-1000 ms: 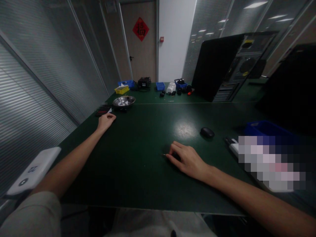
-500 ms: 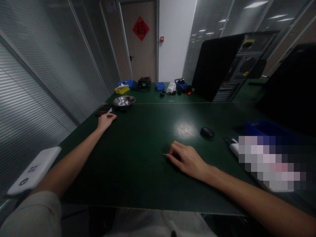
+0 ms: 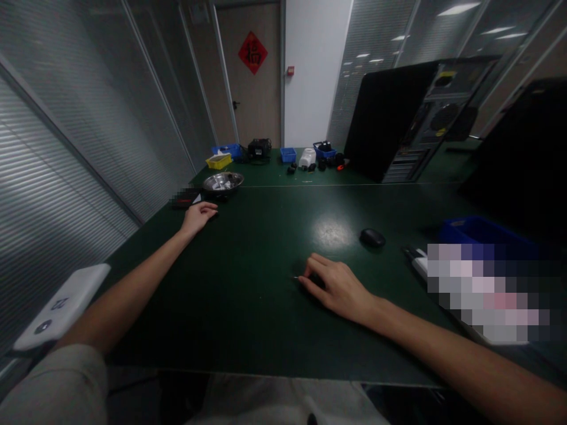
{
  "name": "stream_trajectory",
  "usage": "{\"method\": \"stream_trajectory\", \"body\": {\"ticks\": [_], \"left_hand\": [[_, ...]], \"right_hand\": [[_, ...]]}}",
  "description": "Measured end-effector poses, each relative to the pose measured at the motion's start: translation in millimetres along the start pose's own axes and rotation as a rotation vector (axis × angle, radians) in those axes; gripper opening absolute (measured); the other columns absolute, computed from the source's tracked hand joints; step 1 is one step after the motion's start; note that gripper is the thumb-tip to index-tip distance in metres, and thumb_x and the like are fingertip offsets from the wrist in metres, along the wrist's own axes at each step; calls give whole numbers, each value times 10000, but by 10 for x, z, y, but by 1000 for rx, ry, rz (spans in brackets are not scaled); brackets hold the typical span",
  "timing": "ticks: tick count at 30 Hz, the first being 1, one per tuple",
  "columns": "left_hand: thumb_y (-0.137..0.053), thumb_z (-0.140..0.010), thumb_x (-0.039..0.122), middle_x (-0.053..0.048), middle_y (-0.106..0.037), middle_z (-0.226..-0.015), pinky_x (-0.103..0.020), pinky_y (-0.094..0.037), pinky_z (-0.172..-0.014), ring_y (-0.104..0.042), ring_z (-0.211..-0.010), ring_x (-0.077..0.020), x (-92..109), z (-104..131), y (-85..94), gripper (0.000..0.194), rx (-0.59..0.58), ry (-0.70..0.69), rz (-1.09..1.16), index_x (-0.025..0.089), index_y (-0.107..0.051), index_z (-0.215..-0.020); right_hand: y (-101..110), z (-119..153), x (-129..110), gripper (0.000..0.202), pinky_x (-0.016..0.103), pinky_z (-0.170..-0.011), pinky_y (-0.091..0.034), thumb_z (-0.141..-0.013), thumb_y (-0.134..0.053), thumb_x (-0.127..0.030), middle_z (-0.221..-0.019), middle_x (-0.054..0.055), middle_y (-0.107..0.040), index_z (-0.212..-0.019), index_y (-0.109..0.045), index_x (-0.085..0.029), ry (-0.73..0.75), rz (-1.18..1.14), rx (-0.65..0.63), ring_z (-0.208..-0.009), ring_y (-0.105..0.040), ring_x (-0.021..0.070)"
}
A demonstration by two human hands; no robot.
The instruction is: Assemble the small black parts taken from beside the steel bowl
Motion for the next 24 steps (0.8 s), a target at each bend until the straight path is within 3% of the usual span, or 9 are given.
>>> {"method": "stream_trajectory", "body": {"ticks": [4,7,10,13,17,21,24], "left_hand": [[-776,-814,327,-68,-780,-1003,-311,-557,-835,-726,-922,-213,456,435,-443,331,-322,-126,80,195,-765,-1117],[-732,-890,388,-75,-762,-1004,-298,-533,-769,-705,-886,-195,890,1047,-834,353,-673,-319,162,184,-734,-1179],[-684,-950,393,-59,-755,-977,-274,-495,-733,-689,-856,-176,1233,1607,-1032,331,-861,-485,195,197,-725,-1214],[-599,-1016,350,-63,-754,-1062,-283,-488,-805,-682,-935,-176,1393,1846,-1039,297,-918,-572,210,208,-717,-1248],[-489,-1067,342,-77,-744,-1103,-285,-488,-801,-669,-933,-170,1389,1793,-975,326,-933,-545,218,193,-690,-1277],[-689,-949,370,-71,-703,-1042,-277,-474,-763,-629,-892,-173,1385,1784,-946,309,-895,-657,140,187,-712,-1197],[-716,-925,361,-65,-655,-995,-268,-451,-715,-592,-848,-164,1396,1850,-937,252,-820,-750,79,179,-733,-1099]], "right_hand": [[-1,-3,-6,145,289,-659,-426,-1044,-554,-327,-954,21,-610,-965,-586,-210,-5,7,5,-738,-588,149],[-5,-8,-5,151,286,-658,-422,-1043,-555,-331,-947,20,-609,-959,-585,-209,-6,7,10,-731,-584,148],[-11,-11,4,148,290,-661,-421,-1039,-558,-336,-946,21,-613,-969,-592,-210,-7,8,16,-734,-584,150],[-18,-12,12,143,293,-660,-423,-1037,-556,-336,-953,24,-613,-983,-600,-212,-8,11,13,-741,-586,153],[-26,-15,23,134,293,-659,-425,-1037,-552,-325,-951,23,-607,-974,-590,-212,-15,11,20,-735,-583,152],[-32,-16,37,106,285,-641,-410,-1028,-552,-301,-958,22,-608,-973,-579,-215,-20,9,36,-720,-574,146],[-32,-12,31,88,287,-645,-397,-1020,-548,-280,-956,18,-602,-965,-575,-216,-17,26,41,-731,-572,149]]}}
Point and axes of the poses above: each hand's wrist, its own z-axis away from the middle knuckle, its own y-axis out of the back of the hand, x = y × z, the point moved 4 cm from there along -z, towards the middle knuckle
